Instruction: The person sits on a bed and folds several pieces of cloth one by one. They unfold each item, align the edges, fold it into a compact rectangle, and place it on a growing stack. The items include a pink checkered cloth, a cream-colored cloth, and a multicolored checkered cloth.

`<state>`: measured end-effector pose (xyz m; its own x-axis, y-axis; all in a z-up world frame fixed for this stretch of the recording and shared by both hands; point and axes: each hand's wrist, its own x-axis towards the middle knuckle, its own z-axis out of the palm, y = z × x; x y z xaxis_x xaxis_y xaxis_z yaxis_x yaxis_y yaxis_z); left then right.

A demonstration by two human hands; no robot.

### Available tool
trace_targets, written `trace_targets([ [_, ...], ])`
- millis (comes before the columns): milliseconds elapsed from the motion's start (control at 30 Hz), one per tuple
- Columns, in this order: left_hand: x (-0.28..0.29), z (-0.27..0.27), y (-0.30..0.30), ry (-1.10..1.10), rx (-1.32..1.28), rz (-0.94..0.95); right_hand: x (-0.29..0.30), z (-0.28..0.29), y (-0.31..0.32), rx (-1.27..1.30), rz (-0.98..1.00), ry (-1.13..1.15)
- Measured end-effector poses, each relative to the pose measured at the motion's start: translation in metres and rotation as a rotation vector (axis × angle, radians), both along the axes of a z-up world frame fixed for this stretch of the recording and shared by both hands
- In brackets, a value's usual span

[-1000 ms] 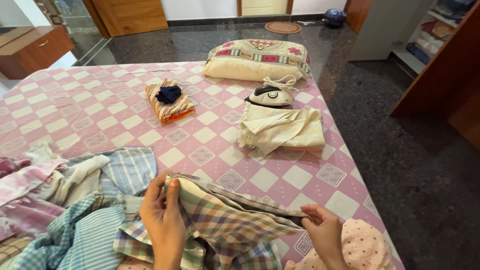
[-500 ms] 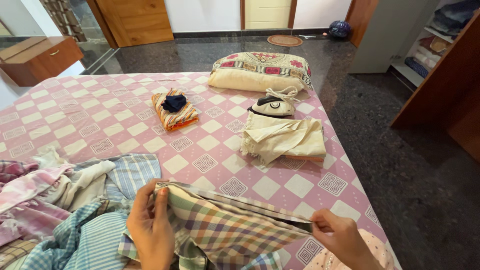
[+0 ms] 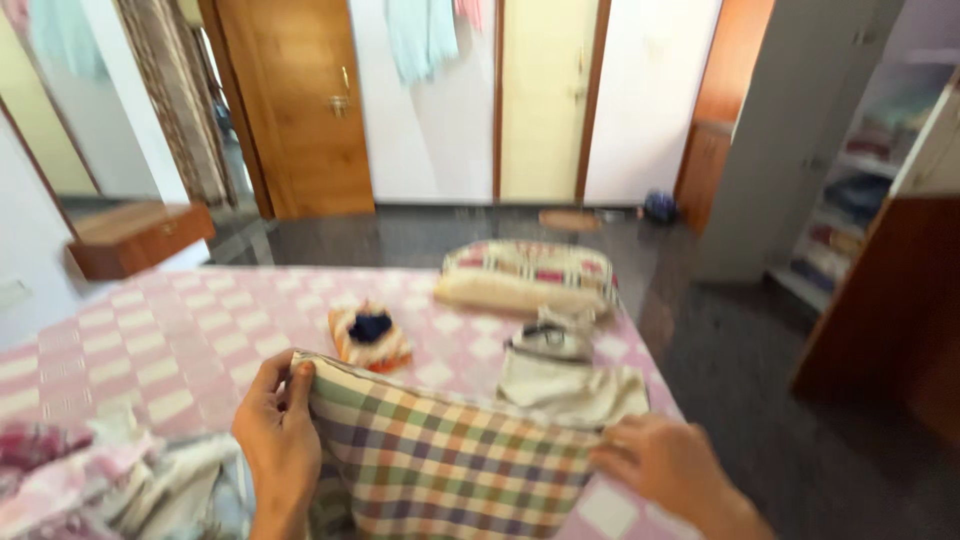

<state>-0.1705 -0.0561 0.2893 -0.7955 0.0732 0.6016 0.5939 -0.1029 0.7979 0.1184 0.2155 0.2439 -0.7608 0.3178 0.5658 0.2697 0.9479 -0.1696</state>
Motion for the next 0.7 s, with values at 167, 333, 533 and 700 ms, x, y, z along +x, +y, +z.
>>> trace_targets([
  [167,-0.038,0.094,0.013,0.275,0.015,0.174,-0.024,0.164,0.066,0.54,-0.513,0.351],
  [333,-0.057,0.196,0.037,0.713,-0.198,0.403,-0.053,0.262,0.089,0.61,-0.43,0.546],
  [533,-0.052,0.227,0.063,0.552,-0.119,0.191,-0.032,0.332,0.087,0.579,-0.861,0.07],
  [700,-0.036,0.212,0.067,0.963,0.106,0.25,-0.01,0.304,0.099,0.635,-0.081,0.778],
])
